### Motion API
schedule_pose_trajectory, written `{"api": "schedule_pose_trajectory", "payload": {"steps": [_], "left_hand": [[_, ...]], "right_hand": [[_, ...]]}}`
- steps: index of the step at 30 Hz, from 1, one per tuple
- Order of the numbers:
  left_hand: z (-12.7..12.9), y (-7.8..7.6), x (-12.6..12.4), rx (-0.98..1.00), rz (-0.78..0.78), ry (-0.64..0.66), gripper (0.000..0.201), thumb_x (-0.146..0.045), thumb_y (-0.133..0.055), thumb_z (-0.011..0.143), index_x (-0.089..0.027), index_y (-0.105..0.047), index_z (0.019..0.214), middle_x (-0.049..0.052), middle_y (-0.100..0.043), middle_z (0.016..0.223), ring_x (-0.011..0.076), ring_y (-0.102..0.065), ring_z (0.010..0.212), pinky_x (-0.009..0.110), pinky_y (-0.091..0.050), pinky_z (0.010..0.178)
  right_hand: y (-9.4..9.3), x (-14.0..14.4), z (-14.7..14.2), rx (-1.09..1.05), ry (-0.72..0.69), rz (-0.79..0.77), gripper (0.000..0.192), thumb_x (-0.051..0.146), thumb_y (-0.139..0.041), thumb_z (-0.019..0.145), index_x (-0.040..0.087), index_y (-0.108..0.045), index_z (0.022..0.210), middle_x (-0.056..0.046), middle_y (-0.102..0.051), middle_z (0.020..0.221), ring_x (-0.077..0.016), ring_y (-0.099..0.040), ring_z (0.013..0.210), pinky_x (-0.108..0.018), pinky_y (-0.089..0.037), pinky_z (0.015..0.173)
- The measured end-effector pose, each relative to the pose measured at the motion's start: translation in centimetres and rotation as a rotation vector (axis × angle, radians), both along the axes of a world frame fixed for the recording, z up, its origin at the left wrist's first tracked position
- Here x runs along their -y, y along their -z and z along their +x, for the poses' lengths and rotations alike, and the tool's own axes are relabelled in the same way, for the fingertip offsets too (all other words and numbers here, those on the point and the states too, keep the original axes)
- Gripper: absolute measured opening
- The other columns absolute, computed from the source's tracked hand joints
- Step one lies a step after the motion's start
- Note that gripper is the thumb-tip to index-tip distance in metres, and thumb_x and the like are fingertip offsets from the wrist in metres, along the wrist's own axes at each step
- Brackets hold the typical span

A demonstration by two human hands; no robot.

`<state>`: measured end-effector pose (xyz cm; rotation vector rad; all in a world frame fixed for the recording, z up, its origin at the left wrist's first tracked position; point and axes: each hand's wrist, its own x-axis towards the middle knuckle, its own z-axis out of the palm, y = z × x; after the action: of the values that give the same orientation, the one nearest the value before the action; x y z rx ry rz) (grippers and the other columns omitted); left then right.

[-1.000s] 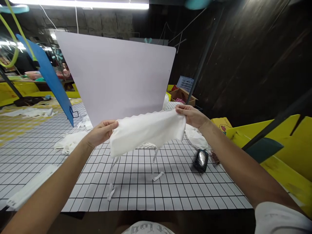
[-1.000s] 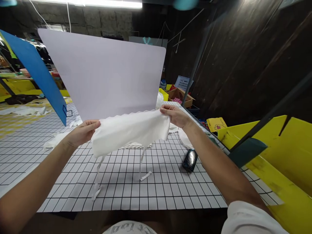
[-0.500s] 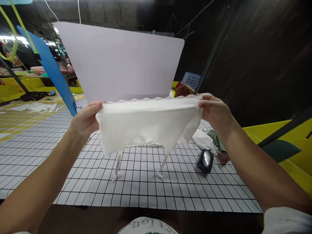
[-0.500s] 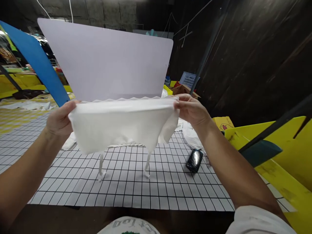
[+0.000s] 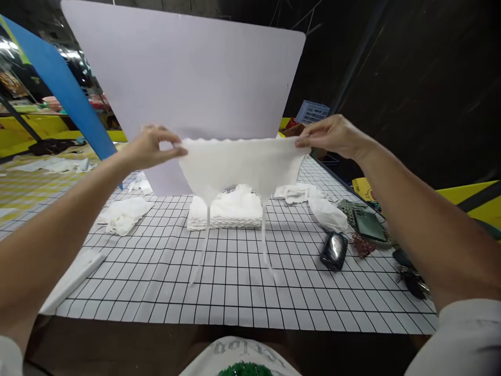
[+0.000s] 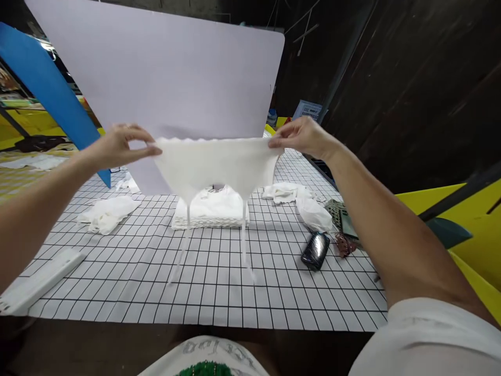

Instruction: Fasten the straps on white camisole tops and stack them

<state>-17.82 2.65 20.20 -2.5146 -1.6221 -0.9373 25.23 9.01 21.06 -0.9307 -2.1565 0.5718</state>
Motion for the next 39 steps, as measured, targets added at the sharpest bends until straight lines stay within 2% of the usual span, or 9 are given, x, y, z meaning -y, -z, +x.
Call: {"api": "schedule_pose_trajectory", "payload": {"steps": [2, 4, 7, 10, 15, 19, 28, 34, 39], "left_hand": [[0.1, -1.5, -0.2, -0.136, 0.216, -0.030, 0.054, -0.042, -0.043, 0.092, 0.003, -0.068, 0.109, 0.000, -0.062, 0.093, 0.0234, -0.050, 0.118, 0.057, -0.018, 0.107], [0.1, -2.2, -0.2, -0.175, 0.361, -0.065, 0.049, -0.039, -0.049, 0.096, 0.003, -0.064, 0.115, 0.001, -0.062, 0.094, 0.0224, -0.048, 0.119, 0.060, -0.013, 0.107], [-0.2, -0.2, 0.0, -0.181, 0.408, -0.135, 0.040, -0.039, -0.066, 0.092, -0.002, -0.068, 0.104, 0.004, -0.063, 0.095, 0.0243, -0.050, 0.115, 0.060, -0.017, 0.109], [-0.4, 5.9, 0.7, -0.180, 0.352, -0.165, 0.033, -0.041, -0.066, 0.091, -0.008, -0.069, 0.092, 0.005, -0.063, 0.092, 0.0305, -0.052, 0.115, 0.058, -0.027, 0.104], [0.5, 19.6, 5.7, -0.130, 0.286, -0.026, 0.007, -0.024, -0.060, 0.093, -0.022, -0.066, 0.089, 0.004, -0.067, 0.086, 0.0295, -0.059, 0.105, 0.049, -0.033, 0.096], [1.2, 26.1, 11.8, -0.199, 0.261, 0.076, 0.018, -0.012, -0.058, 0.092, -0.023, -0.063, 0.106, 0.004, -0.072, 0.087, 0.0271, -0.063, 0.098, 0.047, -0.033, 0.095], [1.2, 27.6, 19.8, -0.269, 0.101, 0.200, 0.025, 0.001, -0.053, 0.091, -0.021, -0.061, 0.100, 0.005, -0.072, 0.099, 0.0268, -0.062, 0.100, 0.047, -0.035, 0.093], [2.9, 27.1, 20.4, 0.004, -0.078, 0.086, 0.034, -0.013, -0.052, 0.096, -0.021, -0.055, 0.129, 0.014, -0.059, 0.119, 0.0279, -0.058, 0.111, 0.043, -0.042, 0.089], [3.6, 28.4, 19.6, -0.028, -0.167, 0.090, 0.030, -0.027, -0.058, 0.097, -0.021, -0.060, 0.126, 0.010, -0.063, 0.110, 0.0269, -0.059, 0.103, 0.042, -0.044, 0.086]], "right_hand": [[-1.1, -0.1, -0.2, 0.022, 0.072, 0.295, 0.016, 0.036, -0.082, 0.075, 0.021, -0.076, 0.077, -0.001, -0.068, 0.079, -0.0107, -0.059, 0.080, -0.025, -0.053, 0.076], [-1.2, 0.5, -0.5, 0.050, 0.140, 0.545, 0.012, 0.037, -0.083, 0.077, 0.028, -0.075, 0.077, -0.002, -0.067, 0.083, -0.0188, -0.061, 0.092, -0.037, -0.056, 0.085], [1.5, 1.8, -0.8, 0.127, 0.186, 0.701, 0.009, 0.040, -0.078, 0.083, 0.034, -0.072, 0.080, -0.003, -0.068, 0.086, -0.0268, -0.060, 0.103, -0.051, -0.054, 0.089], [7.8, 3.4, -1.1, 0.223, 0.121, 0.691, 0.012, 0.040, -0.074, 0.087, 0.029, -0.072, 0.082, -0.003, -0.071, 0.086, -0.0281, -0.059, 0.101, -0.055, -0.051, 0.091], [19.5, 8.7, -1.5, 0.395, -0.044, 0.518, 0.009, 0.019, -0.068, 0.091, 0.023, -0.071, 0.083, -0.001, -0.074, 0.089, -0.0257, -0.060, 0.105, -0.062, -0.041, 0.103], [24.2, 13.9, -1.1, 0.510, -0.094, 0.498, 0.014, 0.011, -0.062, 0.092, 0.019, -0.069, 0.083, -0.003, -0.072, 0.090, -0.0247, -0.059, 0.103, -0.067, -0.034, 0.107], [26.6, 21.2, 0.4, 0.490, -0.126, 0.456, 0.019, 0.005, -0.056, 0.091, 0.018, -0.067, 0.099, -0.006, -0.073, 0.094, -0.0246, -0.062, 0.099, -0.065, -0.044, 0.104], [26.8, 23.9, -0.7, 0.269, -0.137, 0.359, 0.031, 0.004, -0.057, 0.089, 0.016, -0.062, 0.118, -0.013, -0.073, 0.108, -0.0222, -0.069, 0.097, -0.044, -0.060, 0.089], [27.2, 23.8, -1.6, 0.278, 0.010, 0.356, 0.023, 0.014, -0.064, 0.089, 0.014, -0.061, 0.112, -0.010, -0.071, 0.091, -0.0230, -0.067, 0.085, -0.051, -0.057, 0.089]]}}
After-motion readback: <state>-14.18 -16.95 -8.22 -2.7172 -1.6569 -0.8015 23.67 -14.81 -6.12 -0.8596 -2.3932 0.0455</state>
